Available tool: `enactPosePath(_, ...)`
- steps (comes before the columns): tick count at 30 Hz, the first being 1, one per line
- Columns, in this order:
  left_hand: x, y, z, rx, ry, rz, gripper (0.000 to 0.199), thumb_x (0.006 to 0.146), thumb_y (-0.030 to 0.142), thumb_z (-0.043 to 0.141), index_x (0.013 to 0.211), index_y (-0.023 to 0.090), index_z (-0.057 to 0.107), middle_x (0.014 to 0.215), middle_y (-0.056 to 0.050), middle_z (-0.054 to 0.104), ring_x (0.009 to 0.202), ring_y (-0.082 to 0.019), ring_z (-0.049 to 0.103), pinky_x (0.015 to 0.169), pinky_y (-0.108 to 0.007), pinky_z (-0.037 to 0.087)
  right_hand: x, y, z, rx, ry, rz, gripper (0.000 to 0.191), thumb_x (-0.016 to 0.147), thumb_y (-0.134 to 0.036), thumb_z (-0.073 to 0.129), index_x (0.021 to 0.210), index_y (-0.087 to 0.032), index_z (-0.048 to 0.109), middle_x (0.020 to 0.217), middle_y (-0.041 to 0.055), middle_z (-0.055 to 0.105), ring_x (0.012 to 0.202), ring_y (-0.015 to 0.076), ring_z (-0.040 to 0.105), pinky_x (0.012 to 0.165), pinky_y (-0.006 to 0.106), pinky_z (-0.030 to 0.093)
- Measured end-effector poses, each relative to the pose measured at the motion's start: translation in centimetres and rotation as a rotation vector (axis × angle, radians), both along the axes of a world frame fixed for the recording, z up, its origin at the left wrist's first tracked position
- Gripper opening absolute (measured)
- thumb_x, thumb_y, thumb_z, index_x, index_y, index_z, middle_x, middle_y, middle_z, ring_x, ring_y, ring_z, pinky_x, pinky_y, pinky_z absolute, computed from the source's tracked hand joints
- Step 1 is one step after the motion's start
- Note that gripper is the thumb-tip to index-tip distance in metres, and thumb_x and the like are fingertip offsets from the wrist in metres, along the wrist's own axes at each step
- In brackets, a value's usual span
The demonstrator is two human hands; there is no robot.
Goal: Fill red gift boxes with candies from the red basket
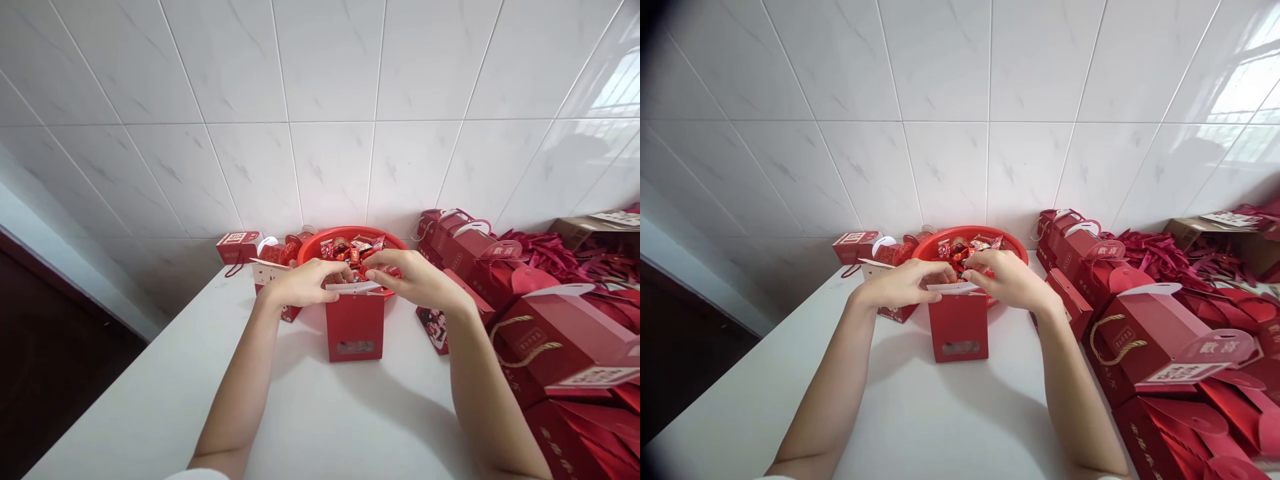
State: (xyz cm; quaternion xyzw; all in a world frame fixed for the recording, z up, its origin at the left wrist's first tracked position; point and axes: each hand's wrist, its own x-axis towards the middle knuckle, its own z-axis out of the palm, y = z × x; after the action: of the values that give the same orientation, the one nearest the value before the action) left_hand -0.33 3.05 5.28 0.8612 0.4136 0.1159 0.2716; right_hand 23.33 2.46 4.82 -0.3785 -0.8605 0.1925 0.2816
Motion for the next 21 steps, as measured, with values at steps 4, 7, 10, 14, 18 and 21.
enactPosePath(4,0.1,0.5,-0.5,0.042,0.004,-0.052,0.012,0.078,0.014,0.050,0.083,0.019,0.060,0.090,0.000,0.066,0.083,-0.018,0.060,0.070,-0.027,0.042,-0.5,0.3,-1.5,-0.082,-0.151,-0.021,0.038,0.099,-0.034,0.041,0.065,-0.019,0.049,0.061,-0.0017,0.049,0.056,0.0121,0.041,0.056,0.027,0.030)
enactPosePath(7,0.2,0.5,-0.5,0.042,0.029,-0.075,0.011,0.075,0.012,0.050,0.080,0.019,0.058,0.087,0.001,0.065,0.080,-0.017,0.057,0.068,-0.026,0.039,-0.6,-0.1,-2.7,-0.182,-0.182,-0.020,0.040,0.099,-0.036,0.043,0.062,-0.020,0.038,0.058,-0.0042,0.038,0.054,0.0106,0.029,0.053,0.027,0.023)
enactPosePath(10,0.3,0.3,-0.2,-0.022,0.084,-0.064,0.008,0.073,0.016,0.057,0.080,0.019,0.061,0.088,0.001,0.066,0.077,-0.016,0.056,0.065,-0.026,0.037,-0.7,-1.0,-3.8,-0.256,-0.128,-0.059,0.039,0.098,-0.041,0.047,0.066,-0.020,0.043,0.060,-0.0044,0.041,0.056,0.0105,0.033,0.053,0.025,0.023)
enactPosePath(14,0.3,0.0,0.3,-0.068,0.088,-0.071,0.013,0.075,0.026,0.065,0.087,0.020,0.068,0.093,0.002,0.069,0.082,-0.017,0.058,0.070,-0.026,0.039,-1.2,-2.4,-5.3,-0.200,-0.041,-0.184,0.038,0.099,-0.042,0.049,0.069,-0.019,0.045,0.062,-0.0039,0.045,0.057,0.0107,0.036,0.055,0.025,0.024)
enactPosePath(18,0.5,0.0,0.4,-0.061,0.090,-0.101,0.008,0.077,0.025,0.062,0.082,0.020,0.066,0.089,0.002,0.068,0.086,-0.018,0.058,0.075,-0.026,0.039,-2.1,-3.9,-6.6,-0.070,-0.026,-0.356,0.028,0.101,-0.037,0.048,0.079,-0.020,0.054,0.074,0.0001,0.058,0.065,0.0137,0.047,0.059,0.025,0.027)
enactPosePath(21,0.8,0.3,0.0,-0.038,0.124,-0.075,0.006,0.075,0.025,0.062,0.077,0.019,0.061,0.085,0.002,0.063,0.082,-0.018,0.054,0.072,-0.027,0.036,-2.9,-4.4,-7.2,-0.015,-0.032,-0.429,0.020,0.100,-0.033,0.051,0.086,-0.020,0.057,0.083,0.0036,0.065,0.076,0.0172,0.055,0.062,0.025,0.030)
